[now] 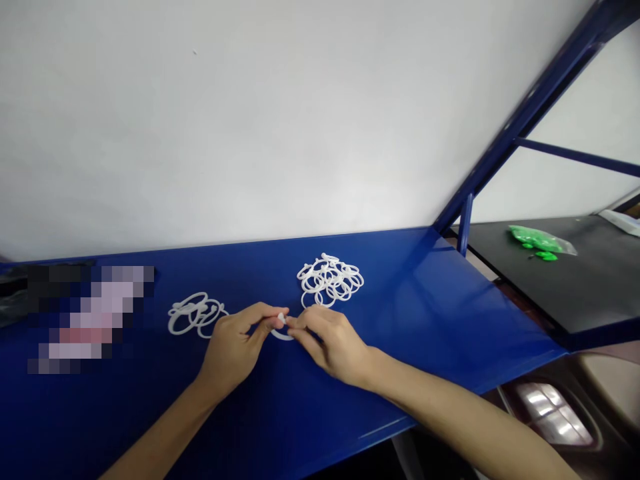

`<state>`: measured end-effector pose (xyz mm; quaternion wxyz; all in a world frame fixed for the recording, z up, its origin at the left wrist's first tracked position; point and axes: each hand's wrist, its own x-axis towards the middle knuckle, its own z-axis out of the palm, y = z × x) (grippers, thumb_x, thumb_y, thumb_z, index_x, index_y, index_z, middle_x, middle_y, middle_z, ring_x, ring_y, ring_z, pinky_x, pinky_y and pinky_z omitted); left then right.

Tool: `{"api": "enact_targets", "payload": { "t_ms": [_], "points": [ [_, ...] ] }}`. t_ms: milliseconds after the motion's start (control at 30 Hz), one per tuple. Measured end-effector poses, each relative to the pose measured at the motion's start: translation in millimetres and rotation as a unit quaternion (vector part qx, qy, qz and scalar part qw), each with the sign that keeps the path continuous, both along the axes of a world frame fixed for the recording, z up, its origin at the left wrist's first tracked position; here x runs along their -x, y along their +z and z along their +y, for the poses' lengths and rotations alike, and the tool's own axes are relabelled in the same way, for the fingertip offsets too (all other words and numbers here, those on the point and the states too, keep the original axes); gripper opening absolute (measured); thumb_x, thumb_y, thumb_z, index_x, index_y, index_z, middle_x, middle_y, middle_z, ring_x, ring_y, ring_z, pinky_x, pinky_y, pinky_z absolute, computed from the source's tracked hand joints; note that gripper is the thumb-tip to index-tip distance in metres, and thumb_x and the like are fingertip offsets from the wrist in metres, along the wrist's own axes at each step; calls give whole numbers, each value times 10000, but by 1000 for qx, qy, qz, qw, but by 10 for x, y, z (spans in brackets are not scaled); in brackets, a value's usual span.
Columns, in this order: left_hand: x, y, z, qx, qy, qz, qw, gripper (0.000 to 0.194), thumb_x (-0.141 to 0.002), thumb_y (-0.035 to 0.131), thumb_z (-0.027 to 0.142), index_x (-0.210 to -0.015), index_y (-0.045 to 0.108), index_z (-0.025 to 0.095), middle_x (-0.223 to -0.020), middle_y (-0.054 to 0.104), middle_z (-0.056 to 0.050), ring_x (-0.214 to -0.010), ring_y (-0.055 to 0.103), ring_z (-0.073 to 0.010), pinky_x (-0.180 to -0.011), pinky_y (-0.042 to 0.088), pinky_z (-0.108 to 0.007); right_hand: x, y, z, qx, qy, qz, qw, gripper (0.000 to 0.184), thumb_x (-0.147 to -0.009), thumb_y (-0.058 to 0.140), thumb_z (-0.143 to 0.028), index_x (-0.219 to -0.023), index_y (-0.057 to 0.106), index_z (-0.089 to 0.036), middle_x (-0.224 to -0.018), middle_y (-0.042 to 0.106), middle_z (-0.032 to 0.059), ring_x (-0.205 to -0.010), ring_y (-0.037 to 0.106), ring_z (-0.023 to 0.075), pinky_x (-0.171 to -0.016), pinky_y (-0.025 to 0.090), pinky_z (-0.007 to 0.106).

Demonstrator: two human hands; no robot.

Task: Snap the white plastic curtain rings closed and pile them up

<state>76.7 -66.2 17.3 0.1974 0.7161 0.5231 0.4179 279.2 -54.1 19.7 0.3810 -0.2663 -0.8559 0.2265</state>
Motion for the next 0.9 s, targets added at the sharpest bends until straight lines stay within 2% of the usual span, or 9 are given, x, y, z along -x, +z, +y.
{"api": "enact_targets", "payload": {
  "t_ms": [133, 233, 367, 433, 500, 600, 700, 900],
  "points": [
    [2, 76, 21, -33, -21, 36, 999, 274, -949, 534, 445, -927, 745, 271, -905, 779, 12, -785, 728, -158, -755, 575, -259, 9, 2, 71, -7, 3, 11, 1000, 113, -1017, 495, -225, -1022, 603, -194, -932, 695, 58, -840, 654, 156, -782, 547, 300],
    [87, 137, 87, -48, -11, 94, 994, 314, -957, 506, 462, -1093, 720, 277, -1025, 760, -15, -924, 708, -187, -859, 561, -305, -24, 42, 201, -46, -25, 19, 998, 102, -1007, 514, -212, -1026, 614, -203, -996, 695, 64, -926, 649, 167, -857, 539, 324],
    [457, 106, 262, -45, 103, 228, 967, 381, -943, 424, 371, -1183, 683, 227, -1147, 727, -89, -1101, 632, -302, -993, 490, -475, -196, 97, 455, -72, -147, 30, 986, 88, -986, 550, -214, -1017, 632, -219, -1014, 681, 67, -990, 636, 196, -892, 523, 355],
    [703, 51, 350, 5, 161, 320, 934, 430, -877, 415, 280, -1218, 663, 197, -1233, 680, -141, -1129, 595, -371, -948, 485, -542, -304, 101, 582, -62, -194, 29, 979, 74, -963, 570, -202, -984, 639, -215, -1011, 663, 70, -975, 634, 200, -868, 527, 348],
    [911, 1, 409, 67, 186, 372, 907, 430, -850, 442, 298, -1194, 672, 182, -1248, 656, -179, -1122, 588, -396, -928, 484, -547, -387, 85, 686, -47, -216, 18, 975, 59, -939, 591, -191, -961, 644, -208, -1020, 646, 71, -958, 630, 201, -855, 528, 344],
    [1056, -18, 428, 118, 180, 375, 902, 402, -868, 437, 318, -1175, 664, 192, -1241, 657, -170, -1129, 599, -364, -955, 474, -498, -429, 38, 784, -31, -223, -1, 974, 54, -922, 609, -195, -953, 651, -208, -1038, 638, 70, -984, 620, 211, -880, 519, 358],
    [1037, 22, 401, 143, 164, 361, 907, 386, -889, 418, 323, -1154, 660, 181, -1210, 672, -136, -1125, 603, -327, -984, 460, -462, -395, -10, 832, -30, -228, -24, 973, 61, -926, 615, -201, -957, 664, -217, -1048, 638, 68, -1029, 599, 221, -942, 492, 383],
    [1011, 31, 377, 120, 168, 326, 923, 393, -891, 445, 361, -1146, 658, 150, -1158, 674, -127, -1049, 617, -298, -948, 470, -421, -338, -14, 830, -38, -222, -41, 973, 110, -900, 662, -191, -1005, 684, -213, -1063, 614, 63, -1018, 568, 210, -956, 477, 376]
  ]
}}
